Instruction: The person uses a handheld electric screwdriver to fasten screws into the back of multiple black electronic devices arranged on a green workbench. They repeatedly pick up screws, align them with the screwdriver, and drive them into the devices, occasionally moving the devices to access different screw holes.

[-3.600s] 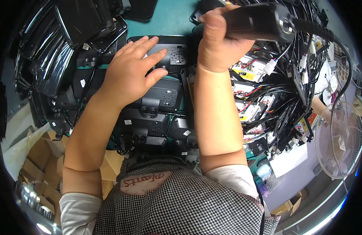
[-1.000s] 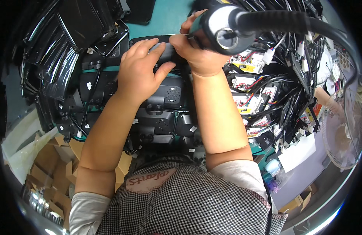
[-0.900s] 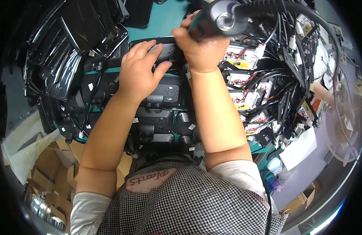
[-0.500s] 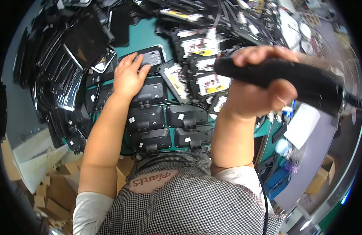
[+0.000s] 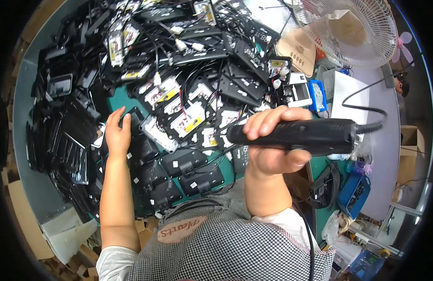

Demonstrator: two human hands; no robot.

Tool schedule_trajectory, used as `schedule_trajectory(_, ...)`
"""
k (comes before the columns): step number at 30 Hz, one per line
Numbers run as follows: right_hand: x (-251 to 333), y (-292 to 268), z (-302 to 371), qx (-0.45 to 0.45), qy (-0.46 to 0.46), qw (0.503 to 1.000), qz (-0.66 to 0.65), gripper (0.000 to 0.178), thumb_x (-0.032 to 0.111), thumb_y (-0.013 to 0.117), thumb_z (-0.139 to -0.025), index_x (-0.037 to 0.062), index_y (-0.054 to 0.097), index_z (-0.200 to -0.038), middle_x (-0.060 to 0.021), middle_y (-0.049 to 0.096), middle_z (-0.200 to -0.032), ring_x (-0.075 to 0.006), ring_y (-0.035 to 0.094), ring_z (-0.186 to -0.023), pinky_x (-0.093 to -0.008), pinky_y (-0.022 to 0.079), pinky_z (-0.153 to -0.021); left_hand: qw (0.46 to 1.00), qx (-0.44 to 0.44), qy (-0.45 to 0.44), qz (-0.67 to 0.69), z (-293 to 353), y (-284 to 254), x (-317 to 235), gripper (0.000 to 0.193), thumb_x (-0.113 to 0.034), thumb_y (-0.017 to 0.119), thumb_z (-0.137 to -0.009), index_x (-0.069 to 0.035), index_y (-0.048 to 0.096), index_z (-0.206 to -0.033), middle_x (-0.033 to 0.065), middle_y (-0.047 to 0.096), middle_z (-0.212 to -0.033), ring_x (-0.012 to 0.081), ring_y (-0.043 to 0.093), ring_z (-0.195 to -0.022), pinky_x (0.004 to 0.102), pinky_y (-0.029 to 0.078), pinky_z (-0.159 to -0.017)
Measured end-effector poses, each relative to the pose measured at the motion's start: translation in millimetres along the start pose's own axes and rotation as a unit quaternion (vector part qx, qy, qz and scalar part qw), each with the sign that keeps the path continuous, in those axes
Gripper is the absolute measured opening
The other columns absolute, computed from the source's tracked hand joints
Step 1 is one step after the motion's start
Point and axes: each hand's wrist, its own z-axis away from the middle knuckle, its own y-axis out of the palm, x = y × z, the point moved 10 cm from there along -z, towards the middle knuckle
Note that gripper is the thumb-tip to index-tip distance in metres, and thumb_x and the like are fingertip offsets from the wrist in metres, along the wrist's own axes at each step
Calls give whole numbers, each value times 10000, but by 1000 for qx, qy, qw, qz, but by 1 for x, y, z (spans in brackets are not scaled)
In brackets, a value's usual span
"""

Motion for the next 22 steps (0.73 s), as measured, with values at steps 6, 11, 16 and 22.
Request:
schedule_trajectory(6, -25, -41, 2, -16, 99, 993, -69, 694, 644, 637, -704, 52, 424, -996, -78, 522, -692, -174, 533, -534, -299, 481, -515, 988, -28, 119, 93, -29, 6, -139, 211, -117, 628, -800, -37, 645, -994, 121, 627, -1001, 264, 580, -951, 341, 439, -853)
schedule_trajectory(11, -36, -54, 14, -28, 167, 985, -43, 666, 638, 620, -726, 57, 420, -984, -57, 497, -647, -167, 502, -480, -285, 453, -454, 966, -37, 235, 99, -36, 23, -213, 204, -84, 668, -740, -74, 658, -944, 95, 643, -940, 267, 594, -883, 353, 456, -793)
schedule_trajectory(16, -47, -56, 32, 8, 216, 974, -65, 655, 593, 663, -717, 44, 411, -972, -87, 534, -657, -196, 561, -518, -306, 507, -504, 969, -2, 224, 109, -15, 34, -206, 216, -84, 676, -728, -71, 658, -943, 99, 644, -935, 271, 600, -870, 360, 463, -778)
schedule_trajectory(22, -58, -38, 47, 73, 272, 957, -71, 616, 522, 685, -740, 27, 419, -991, -130, 561, -684, -222, 588, -552, -318, 532, -536, 987, 25, 136, 85, 35, 12, -148, 216, -132, 674, -742, -91, 665, -953, 89, 639, -953, 268, 597, -904, 372, 464, -809)
